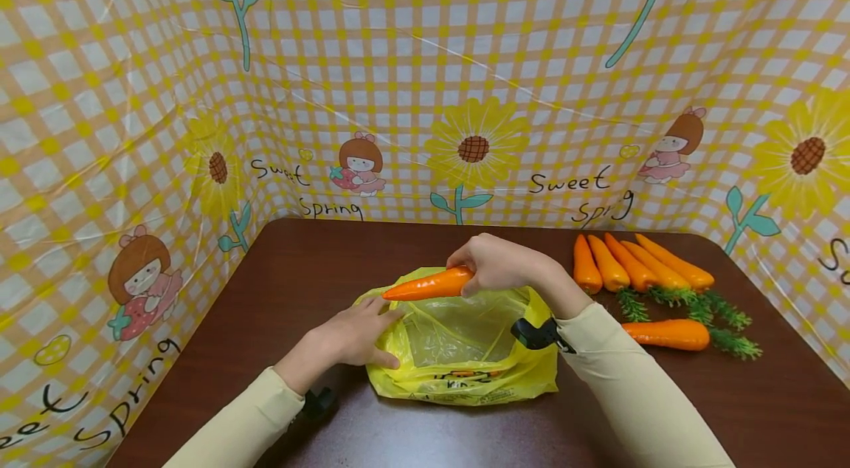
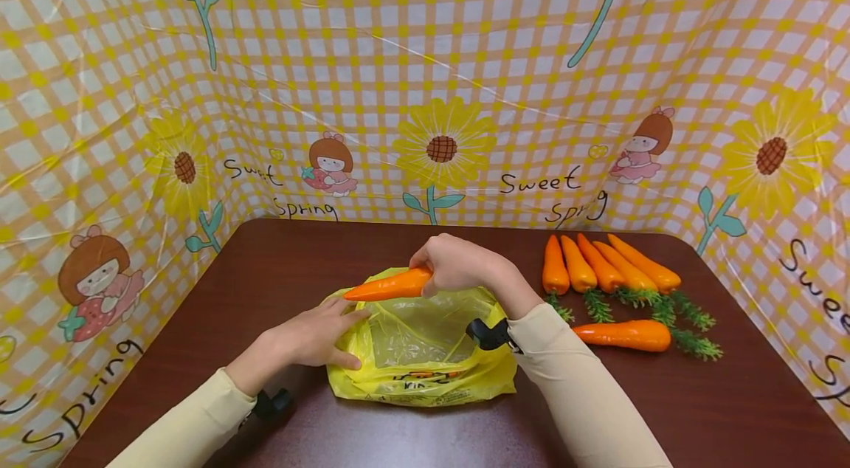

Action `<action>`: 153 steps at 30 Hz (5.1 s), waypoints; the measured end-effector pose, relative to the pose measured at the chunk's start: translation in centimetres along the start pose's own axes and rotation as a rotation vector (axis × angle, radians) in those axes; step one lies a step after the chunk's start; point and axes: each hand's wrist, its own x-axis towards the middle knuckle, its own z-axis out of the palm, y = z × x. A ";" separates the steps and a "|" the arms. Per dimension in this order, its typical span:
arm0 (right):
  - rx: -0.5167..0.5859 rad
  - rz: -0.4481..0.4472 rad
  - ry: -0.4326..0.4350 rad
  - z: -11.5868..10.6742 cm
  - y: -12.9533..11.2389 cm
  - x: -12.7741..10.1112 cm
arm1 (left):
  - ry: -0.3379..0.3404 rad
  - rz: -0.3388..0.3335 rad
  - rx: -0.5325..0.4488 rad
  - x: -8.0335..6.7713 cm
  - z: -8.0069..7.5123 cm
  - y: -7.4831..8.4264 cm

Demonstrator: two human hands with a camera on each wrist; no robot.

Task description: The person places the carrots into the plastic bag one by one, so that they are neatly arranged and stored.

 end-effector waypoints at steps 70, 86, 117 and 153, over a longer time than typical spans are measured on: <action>-0.073 0.144 0.078 4.9 6.6 0.1 | 0.060 -0.080 0.033 2.3 -0.2 -0.6; -0.292 0.128 0.288 5.4 5.4 -0.5 | 0.177 0.004 0.061 2.1 0.0 -0.6; -0.335 0.127 0.317 6.1 6.3 -0.8 | 0.042 -0.057 -0.011 2.0 0.1 -0.9; -0.243 0.097 0.336 6.0 5.9 -0.3 | 0.027 -0.064 -0.008 2.1 0.3 -0.8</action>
